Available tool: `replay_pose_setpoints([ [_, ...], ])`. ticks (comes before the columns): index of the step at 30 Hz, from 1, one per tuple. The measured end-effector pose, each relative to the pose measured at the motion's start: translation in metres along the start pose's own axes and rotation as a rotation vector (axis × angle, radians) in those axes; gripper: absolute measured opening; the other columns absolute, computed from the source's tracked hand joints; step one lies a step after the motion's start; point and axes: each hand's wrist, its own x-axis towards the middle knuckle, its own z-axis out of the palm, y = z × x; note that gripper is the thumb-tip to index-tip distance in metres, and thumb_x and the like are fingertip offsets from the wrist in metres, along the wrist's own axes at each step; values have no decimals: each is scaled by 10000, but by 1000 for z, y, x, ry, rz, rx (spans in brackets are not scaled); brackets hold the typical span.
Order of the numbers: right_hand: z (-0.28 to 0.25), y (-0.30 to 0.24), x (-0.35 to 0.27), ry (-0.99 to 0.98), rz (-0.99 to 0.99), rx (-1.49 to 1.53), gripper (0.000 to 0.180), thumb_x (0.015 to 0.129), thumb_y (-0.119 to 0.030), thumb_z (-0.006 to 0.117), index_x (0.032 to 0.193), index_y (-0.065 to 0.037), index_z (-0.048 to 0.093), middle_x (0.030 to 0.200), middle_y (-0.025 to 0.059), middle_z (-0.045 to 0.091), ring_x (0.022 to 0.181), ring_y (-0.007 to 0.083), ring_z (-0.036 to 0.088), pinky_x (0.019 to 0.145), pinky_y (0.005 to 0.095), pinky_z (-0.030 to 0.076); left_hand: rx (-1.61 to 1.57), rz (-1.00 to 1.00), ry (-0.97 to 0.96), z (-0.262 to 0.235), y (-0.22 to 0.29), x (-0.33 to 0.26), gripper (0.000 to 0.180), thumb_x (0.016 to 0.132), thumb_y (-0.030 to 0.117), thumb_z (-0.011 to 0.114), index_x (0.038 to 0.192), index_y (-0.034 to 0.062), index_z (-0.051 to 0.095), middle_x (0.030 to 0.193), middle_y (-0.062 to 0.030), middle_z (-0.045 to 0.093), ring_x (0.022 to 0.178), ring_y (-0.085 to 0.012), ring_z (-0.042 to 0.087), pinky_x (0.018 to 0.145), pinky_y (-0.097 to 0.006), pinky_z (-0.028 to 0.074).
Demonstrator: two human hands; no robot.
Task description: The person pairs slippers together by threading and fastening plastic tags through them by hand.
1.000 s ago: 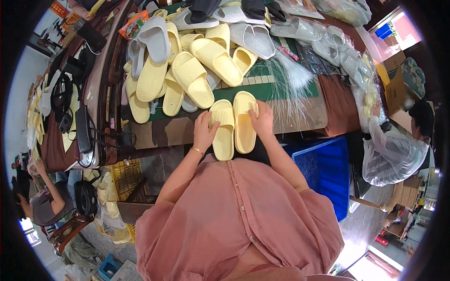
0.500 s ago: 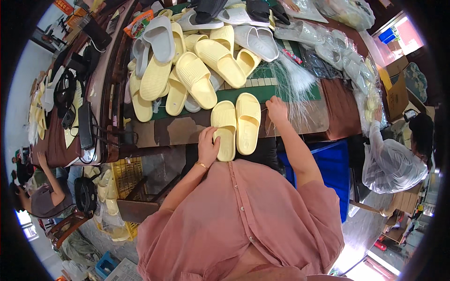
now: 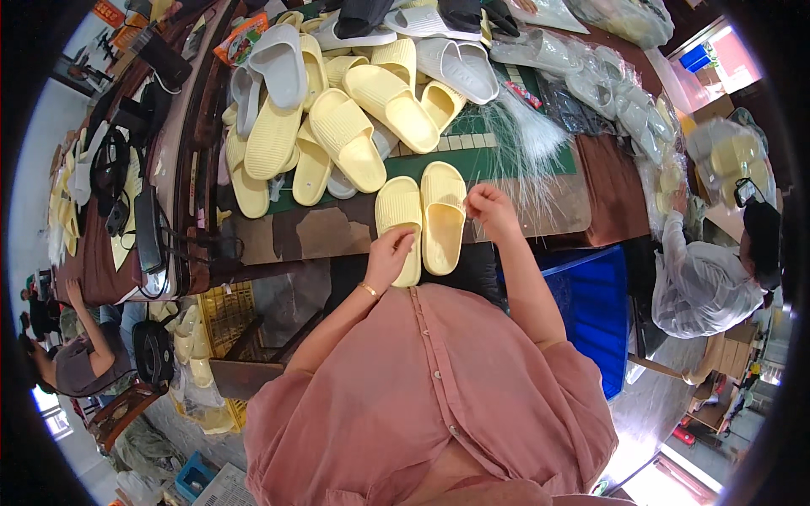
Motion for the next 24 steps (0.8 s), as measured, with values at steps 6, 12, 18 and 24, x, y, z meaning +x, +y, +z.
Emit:
replay_pose_setpoints([
  [6,28,16,-35,-473,96,85,84,826,-91,625,842,-25,575,782,63,622,672,118,560,642,238,457,-545,-477,-302,9,23,14,343,960,300,432,1068,23,601,814,-6,607,605,-42,497,518,-171,384],
  [12,26,18,-38,-531,174,36,89,823,-89,629,835,-17,578,791,69,627,675,120,562,633,236,459,-611,-526,-331,13,26,27,305,940,287,480,1064,39,609,826,8,606,616,-36,489,521,-171,380],
  [18,-49,-29,1,405,-511,253,69,863,-69,594,814,-32,562,855,83,624,741,164,589,652,266,485,-552,-582,-317,14,30,26,238,932,246,507,1034,60,615,820,14,592,613,-32,465,534,-165,376],
  [24,-79,-123,-41,481,-970,547,38,890,-88,567,873,-69,539,923,93,618,806,185,583,724,295,492,-529,-623,-319,11,18,18,208,930,234,513,1023,78,614,841,23,591,634,-30,470,556,-165,382],
])
